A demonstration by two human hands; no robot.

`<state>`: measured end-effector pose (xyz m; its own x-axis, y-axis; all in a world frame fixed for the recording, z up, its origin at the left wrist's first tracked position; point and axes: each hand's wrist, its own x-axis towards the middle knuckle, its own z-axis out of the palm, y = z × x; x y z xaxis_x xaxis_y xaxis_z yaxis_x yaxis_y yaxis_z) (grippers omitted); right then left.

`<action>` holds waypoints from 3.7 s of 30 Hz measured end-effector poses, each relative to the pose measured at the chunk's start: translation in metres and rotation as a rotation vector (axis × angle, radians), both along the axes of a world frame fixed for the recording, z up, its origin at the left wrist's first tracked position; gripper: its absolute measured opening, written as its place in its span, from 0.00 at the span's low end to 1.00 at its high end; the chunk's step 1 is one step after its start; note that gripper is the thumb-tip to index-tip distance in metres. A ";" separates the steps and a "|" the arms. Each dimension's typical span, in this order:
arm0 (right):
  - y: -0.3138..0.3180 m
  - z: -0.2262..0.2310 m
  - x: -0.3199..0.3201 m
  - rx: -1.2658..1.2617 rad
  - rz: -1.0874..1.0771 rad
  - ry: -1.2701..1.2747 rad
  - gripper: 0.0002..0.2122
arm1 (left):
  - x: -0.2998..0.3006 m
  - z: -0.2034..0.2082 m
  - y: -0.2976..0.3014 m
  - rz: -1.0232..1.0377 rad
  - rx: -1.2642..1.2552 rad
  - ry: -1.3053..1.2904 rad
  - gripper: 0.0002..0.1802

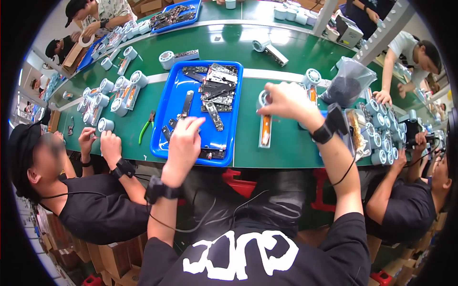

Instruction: The person picks up a circuit board from a tray, connects wires from a fan housing to the board by hand, and presses the board into the housing. They then repeat the process with a second circuit board and fan housing before setting the assembly aside.

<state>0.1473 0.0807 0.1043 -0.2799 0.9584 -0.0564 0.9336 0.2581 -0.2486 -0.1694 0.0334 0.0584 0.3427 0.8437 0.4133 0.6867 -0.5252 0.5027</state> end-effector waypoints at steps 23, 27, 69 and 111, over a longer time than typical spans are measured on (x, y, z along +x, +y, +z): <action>-0.166 -0.028 -0.088 0.329 -0.225 1.093 0.12 | 0.047 0.018 -0.024 -0.739 0.339 -0.006 0.25; -0.179 -0.033 -0.080 0.727 -0.242 0.872 0.11 | 0.071 0.013 -0.064 -0.174 0.364 -0.337 0.26; -0.112 -0.101 -0.041 0.397 -0.194 0.983 0.09 | 0.126 -0.058 -0.076 -0.121 -0.893 -1.225 0.24; -0.099 -0.098 -0.026 0.578 0.023 0.669 0.13 | 0.126 -0.061 -0.072 -0.028 -0.968 -1.255 0.23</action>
